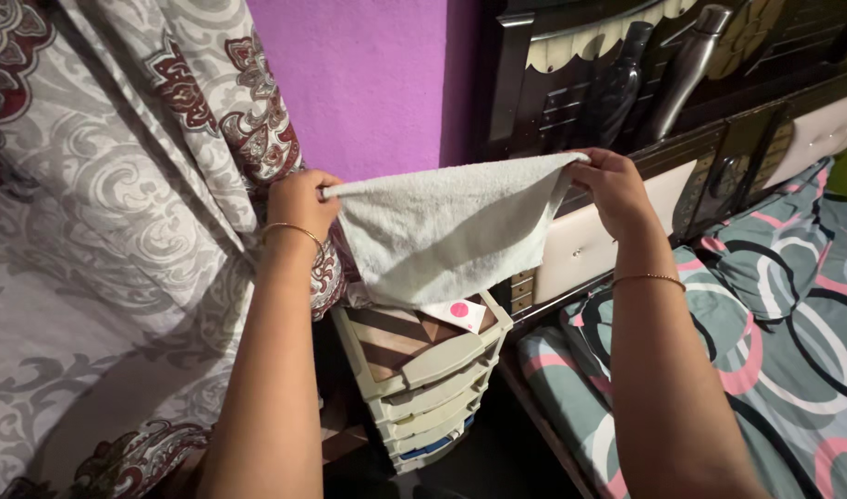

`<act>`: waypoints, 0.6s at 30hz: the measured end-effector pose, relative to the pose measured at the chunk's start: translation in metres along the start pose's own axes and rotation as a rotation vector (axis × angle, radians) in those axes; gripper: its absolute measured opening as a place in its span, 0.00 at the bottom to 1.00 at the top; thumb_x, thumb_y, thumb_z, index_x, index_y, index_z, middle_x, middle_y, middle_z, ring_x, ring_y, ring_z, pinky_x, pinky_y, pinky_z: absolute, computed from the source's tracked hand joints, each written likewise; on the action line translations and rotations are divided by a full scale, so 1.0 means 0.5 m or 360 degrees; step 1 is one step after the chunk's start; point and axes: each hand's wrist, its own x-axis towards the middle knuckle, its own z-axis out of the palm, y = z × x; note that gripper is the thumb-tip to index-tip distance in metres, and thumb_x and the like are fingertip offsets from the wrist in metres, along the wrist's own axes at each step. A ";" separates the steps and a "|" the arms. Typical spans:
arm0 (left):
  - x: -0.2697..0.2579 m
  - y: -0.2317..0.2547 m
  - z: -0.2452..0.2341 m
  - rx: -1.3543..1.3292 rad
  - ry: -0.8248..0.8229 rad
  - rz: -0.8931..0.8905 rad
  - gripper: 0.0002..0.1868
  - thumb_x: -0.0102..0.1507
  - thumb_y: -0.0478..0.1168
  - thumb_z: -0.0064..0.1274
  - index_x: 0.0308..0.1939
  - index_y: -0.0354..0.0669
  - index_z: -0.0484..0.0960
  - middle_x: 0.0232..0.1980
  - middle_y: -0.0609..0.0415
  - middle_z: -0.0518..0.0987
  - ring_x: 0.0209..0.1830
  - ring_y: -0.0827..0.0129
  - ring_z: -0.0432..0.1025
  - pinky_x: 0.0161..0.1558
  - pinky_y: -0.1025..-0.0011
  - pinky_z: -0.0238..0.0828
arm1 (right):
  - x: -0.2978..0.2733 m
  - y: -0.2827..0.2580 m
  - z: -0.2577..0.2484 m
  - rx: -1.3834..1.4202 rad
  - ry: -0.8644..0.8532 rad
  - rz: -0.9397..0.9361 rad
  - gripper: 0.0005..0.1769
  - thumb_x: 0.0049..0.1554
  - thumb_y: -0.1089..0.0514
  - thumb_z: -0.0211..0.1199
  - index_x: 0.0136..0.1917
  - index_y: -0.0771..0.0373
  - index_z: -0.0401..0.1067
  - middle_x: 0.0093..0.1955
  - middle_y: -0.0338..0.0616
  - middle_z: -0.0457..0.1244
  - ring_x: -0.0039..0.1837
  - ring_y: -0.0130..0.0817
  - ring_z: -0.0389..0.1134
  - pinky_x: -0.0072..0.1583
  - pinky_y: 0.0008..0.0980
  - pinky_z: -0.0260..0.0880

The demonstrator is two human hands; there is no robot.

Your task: The person puts away cosmetic tubes and bottles into a cabinet and onto a small table, mounts a phone into a wall holder, and folds a small towel by hand.

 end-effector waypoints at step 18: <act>-0.008 0.031 0.012 -0.1936 0.0014 -0.0928 0.14 0.67 0.42 0.52 0.53 0.40 0.81 0.52 0.60 0.81 0.54 0.74 0.71 0.58 0.74 0.63 | -0.044 -0.083 0.058 -0.0033 -0.0027 -0.0251 0.27 0.64 0.67 0.54 0.74 0.50 0.71 0.64 0.36 0.66 0.62 0.29 0.68 0.64 0.27 0.69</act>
